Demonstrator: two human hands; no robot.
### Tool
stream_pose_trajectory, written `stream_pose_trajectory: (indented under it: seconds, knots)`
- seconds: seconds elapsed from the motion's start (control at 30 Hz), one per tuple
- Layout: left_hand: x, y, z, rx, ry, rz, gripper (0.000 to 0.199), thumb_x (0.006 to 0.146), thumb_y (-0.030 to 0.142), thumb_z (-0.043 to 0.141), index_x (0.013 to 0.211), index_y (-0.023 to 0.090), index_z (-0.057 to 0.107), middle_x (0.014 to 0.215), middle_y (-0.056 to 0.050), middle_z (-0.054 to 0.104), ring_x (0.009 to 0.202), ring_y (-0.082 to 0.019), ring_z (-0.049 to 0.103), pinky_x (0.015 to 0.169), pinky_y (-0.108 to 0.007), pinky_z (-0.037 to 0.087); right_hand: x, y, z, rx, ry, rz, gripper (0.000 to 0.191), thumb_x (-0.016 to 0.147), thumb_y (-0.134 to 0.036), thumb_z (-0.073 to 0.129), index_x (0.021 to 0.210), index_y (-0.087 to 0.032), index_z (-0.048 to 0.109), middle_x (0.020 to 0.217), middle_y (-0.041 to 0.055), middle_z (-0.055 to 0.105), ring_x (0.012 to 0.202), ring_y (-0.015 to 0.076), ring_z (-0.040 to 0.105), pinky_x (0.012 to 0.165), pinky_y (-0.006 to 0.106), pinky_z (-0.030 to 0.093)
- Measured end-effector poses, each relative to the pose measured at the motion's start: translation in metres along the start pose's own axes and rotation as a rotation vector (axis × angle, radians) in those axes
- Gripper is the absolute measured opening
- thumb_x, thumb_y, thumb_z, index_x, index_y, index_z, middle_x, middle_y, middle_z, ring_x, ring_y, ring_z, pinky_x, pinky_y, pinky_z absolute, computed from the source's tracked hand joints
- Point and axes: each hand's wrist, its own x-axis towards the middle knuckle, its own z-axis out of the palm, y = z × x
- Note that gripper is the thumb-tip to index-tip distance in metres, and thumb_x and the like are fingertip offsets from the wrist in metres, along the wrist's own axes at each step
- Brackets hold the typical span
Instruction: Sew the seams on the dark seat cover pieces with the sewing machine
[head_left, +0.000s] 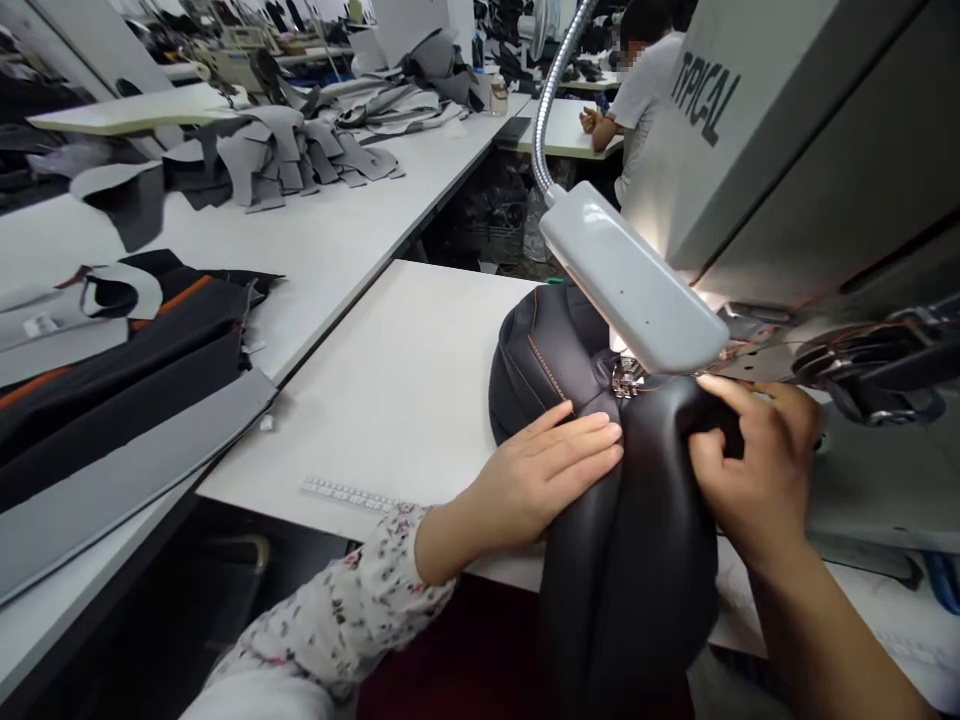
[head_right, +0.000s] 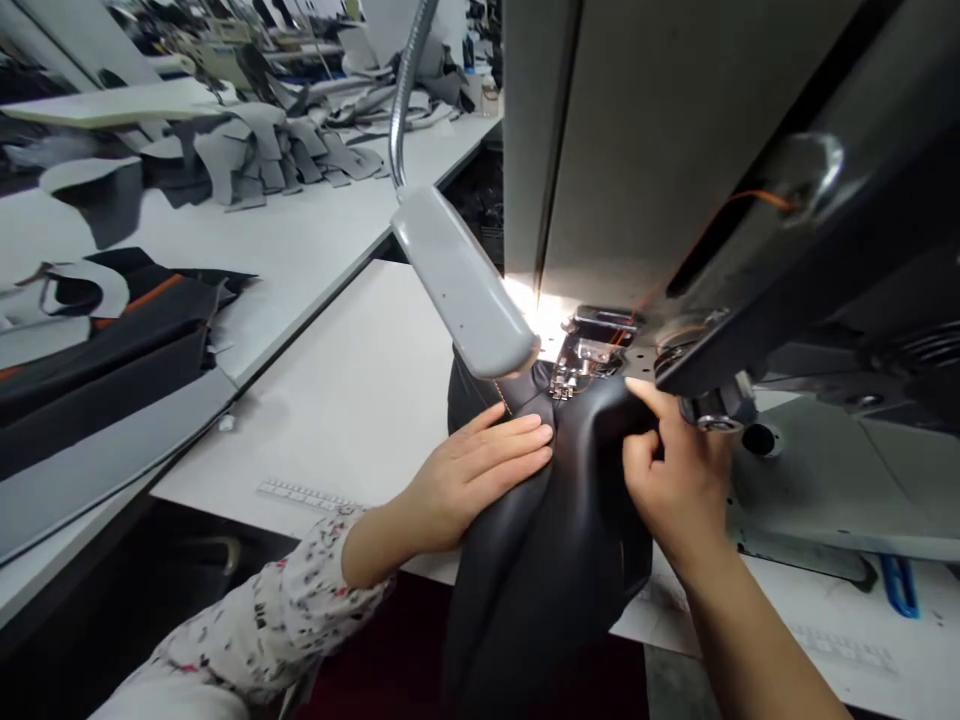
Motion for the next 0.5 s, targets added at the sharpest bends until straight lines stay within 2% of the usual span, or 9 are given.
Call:
stream_pose_trajectory:
  seconds: [0.1,0.17,0.3,0.5]
  knots:
    - [0.012,0.000,0.001,0.060,0.009,0.095,0.026,0.107,0.010,0.048,0.122,0.006,0.068,0.131,-0.013,0.075,0.133,-0.023,0.067,0.126,-0.040,0.047,0.005,-0.013,-0.021,0.185,-0.222,-0.411,0.043,0.094,-0.004,0.055,0.130,-0.023,0.066,0.141,0.0122,0.065,0.141,0.0306,0.055,0.122,0.053,0.040]
    - [0.019,-0.009,-0.002,0.076,0.000,0.169,0.024,0.107,0.012,0.049,0.107,0.009,0.073,0.123,-0.011,0.079,0.125,-0.022,0.071,0.123,-0.040,0.051,0.008,-0.012,-0.028,0.277,-0.360,-0.557,0.036,0.094,-0.001,0.053,0.121,-0.020,0.067,0.138,0.0095,0.069,0.142,0.0258,0.056,0.127,0.050,0.036]
    - [0.027,-0.019,-0.014,0.077,-0.031,0.233,0.027,0.105,0.012,0.050,0.092,0.015,0.073,0.115,-0.006,0.081,0.116,-0.018,0.075,0.119,-0.039,0.054,0.008,0.000,-0.032,0.243,-0.412,-0.539,0.030,0.095,0.000,0.053,0.117,-0.017,0.067,0.137,0.0108,0.071,0.138,0.0222,0.060,0.125,0.047,0.041]
    - [0.026,-0.013,-0.019,0.133,-0.105,0.183,0.025,0.103,0.014,0.049,0.094,0.018,0.072,0.128,-0.006,0.077,0.123,-0.019,0.071,0.114,-0.037,0.053,0.011,0.002,-0.032,0.233,-0.355,-0.634,0.021,0.095,0.002,0.057,0.107,-0.013,0.066,0.139,0.0175,0.068,0.141,0.0285,0.058,0.122,0.052,0.046]
